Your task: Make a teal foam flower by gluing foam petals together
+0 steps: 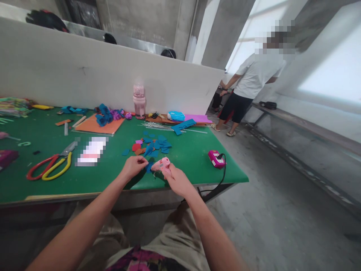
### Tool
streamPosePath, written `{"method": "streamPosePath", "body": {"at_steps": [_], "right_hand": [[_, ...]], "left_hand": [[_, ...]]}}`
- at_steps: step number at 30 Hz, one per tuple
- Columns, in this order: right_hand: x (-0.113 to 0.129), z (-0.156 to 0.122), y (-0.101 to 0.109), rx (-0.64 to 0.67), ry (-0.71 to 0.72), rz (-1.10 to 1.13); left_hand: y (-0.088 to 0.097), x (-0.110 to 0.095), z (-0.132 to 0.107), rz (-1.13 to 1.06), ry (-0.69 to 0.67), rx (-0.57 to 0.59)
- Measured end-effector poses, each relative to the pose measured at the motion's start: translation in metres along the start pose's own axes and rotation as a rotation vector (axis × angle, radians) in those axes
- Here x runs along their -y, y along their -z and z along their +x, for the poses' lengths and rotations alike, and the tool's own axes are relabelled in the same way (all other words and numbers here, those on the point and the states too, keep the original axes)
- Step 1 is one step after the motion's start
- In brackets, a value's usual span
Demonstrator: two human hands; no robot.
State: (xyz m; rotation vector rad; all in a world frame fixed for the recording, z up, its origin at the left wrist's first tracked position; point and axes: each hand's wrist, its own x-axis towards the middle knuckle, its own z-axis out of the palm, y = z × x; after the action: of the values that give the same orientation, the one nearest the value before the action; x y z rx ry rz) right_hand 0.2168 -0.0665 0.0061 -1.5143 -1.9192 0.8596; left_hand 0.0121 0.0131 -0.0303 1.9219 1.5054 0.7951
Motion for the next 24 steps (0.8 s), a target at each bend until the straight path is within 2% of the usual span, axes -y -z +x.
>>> {"method": "streamPosePath", "body": {"at_steps": [10,24], "right_hand": [[0.0012,0.0017,0.0016,-0.022,0.02,-0.07],[0.0078,0.0021,0.0055,0.007,-0.033,-0.116]], "left_hand": [[-0.0007,0.0007,0.0002,-0.007,-0.007,0.0],[-0.0006,0.0011,-0.0001,-0.009,-0.008,-0.003]]}}
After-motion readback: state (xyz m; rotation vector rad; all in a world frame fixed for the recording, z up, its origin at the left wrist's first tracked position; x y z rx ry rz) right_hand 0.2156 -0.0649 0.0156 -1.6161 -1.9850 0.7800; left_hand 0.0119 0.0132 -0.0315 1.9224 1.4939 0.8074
